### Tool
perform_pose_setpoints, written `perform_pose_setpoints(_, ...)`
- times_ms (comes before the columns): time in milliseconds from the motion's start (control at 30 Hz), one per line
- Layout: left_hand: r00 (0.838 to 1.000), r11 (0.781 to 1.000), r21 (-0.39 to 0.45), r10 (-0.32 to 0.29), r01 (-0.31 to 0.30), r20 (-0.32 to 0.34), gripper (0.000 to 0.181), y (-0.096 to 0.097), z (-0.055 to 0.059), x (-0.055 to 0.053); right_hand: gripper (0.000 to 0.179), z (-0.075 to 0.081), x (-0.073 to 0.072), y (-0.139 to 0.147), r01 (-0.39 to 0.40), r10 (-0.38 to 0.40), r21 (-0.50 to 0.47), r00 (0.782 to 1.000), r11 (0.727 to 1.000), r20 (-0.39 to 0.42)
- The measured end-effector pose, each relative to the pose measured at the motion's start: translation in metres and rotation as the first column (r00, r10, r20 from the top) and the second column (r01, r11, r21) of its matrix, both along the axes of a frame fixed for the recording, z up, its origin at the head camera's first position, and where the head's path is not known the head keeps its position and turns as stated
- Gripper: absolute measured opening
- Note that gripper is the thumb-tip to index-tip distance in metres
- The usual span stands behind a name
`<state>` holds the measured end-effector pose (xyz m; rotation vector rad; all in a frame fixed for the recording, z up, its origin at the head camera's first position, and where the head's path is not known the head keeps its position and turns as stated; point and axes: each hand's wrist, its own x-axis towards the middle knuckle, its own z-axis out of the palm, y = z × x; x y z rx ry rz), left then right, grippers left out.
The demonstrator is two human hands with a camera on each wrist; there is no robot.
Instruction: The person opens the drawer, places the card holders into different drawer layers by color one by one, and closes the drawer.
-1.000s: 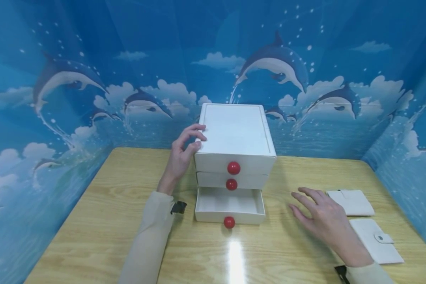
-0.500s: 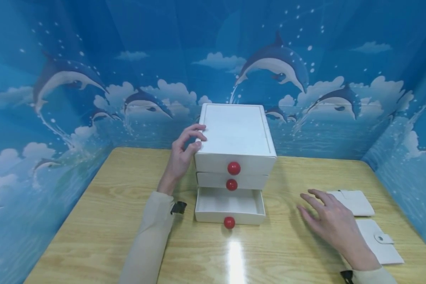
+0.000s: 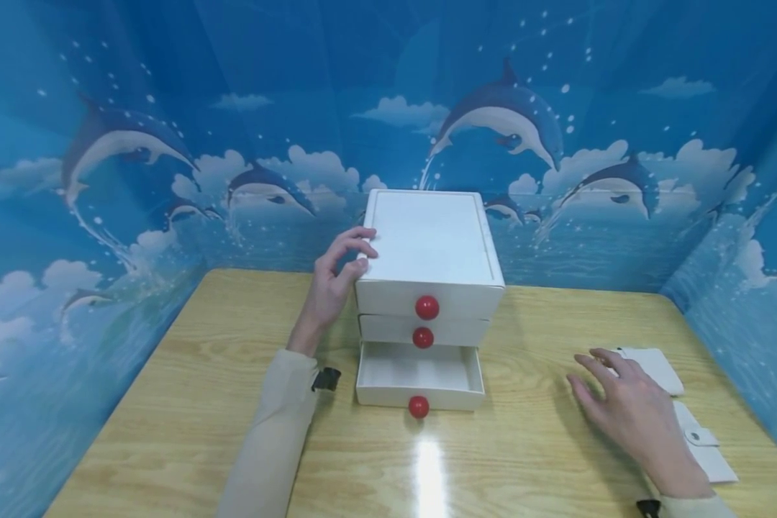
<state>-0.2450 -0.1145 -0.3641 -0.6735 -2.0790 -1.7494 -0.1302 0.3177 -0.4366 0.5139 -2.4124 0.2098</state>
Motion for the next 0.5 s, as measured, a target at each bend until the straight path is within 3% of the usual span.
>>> perform_pose_setpoints(67, 1.000, 1.000, -0.001, 0.000, 0.000, -0.001, 0.025, 0.000, 0.000, 0.000, 0.034, 0.000, 0.000, 0.005, 0.029, -0.029, -0.005, 1.000, 1.000, 0.012)
perform_pose_setpoints(233, 1.000, 1.000, 0.001, -0.001, 0.001, -0.003, 0.025, 0.000, -0.001, 0.000, 0.037, -0.001, 0.000, 0.021, 0.102, -0.101, -0.015, 0.993, 0.995, 0.053)
perform_pose_setpoints(500, 1.000, 1.000, 0.008, -0.003, 0.003, -0.004, 0.025, 0.000, -0.001, -0.001, 0.040, -0.005, 0.001, 0.040, 0.153, -0.151, -0.007, 0.982, 0.988, 0.114)
